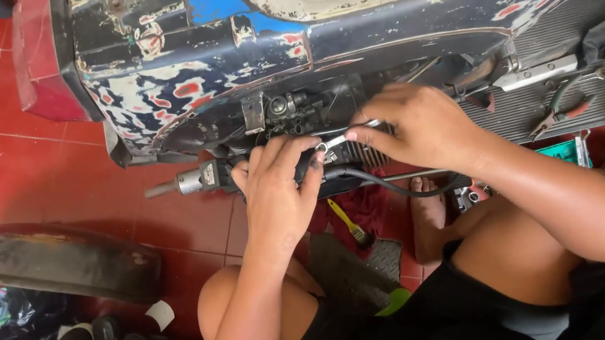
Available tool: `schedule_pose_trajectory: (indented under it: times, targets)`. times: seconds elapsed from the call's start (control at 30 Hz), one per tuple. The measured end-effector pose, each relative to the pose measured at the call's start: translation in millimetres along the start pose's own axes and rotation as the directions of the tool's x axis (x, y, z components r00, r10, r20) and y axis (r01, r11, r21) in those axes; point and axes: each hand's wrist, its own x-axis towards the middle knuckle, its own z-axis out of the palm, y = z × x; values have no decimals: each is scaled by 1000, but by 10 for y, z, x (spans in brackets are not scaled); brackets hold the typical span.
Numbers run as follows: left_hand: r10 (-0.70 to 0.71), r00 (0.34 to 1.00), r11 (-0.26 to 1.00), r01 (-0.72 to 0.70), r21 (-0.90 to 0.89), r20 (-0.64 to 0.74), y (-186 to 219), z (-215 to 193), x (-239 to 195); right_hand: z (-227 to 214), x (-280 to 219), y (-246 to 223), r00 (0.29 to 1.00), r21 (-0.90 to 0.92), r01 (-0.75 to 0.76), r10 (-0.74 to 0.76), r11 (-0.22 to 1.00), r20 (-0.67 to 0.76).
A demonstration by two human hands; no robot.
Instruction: Tightening or loosening bolts on a motorcycle engine using a wrench
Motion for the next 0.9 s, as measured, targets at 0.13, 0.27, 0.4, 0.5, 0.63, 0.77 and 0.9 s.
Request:
schedule_pose_trajectory:
  times: [0.13, 0.27, 0.4, 0.5, 0.63, 0.77, 0.9]
  targets:
    - [15, 1000, 999, -15, 29, 6, -103, 71, -59, 15, 95, 64, 998, -101, 65, -63, 993, 18]
    - [-1, 1000, 1000, 1, 7, -20, -154, 104, -54, 22, 325, 111, 989, -117, 94, -79, 989, 127]
    - [-5, 1000, 999, 6, 47, -20, -133, 138, -54, -27, 433, 77, 963, -28, 50, -41, 998, 268]
    - [12, 1000, 994, -8, 108, -29, -134, 170, -68, -86, 482, 1, 954, 2, 33, -33, 999, 297]
    - [9, 1000, 985, -5, 171, -24, -14, 135, -81, 27, 494, 112, 953, 40, 11, -22, 999, 301]
    - [-6, 999, 966, 15, 259, -34, 35, 153, -44, 233, 426, 356, 978, -6, 110, -107, 994, 178]
    - [-27, 1000, 941, 30, 336, -15, 107, 139, -5, 407, 464, 499, 964, -42, 257, -252, 966, 85]
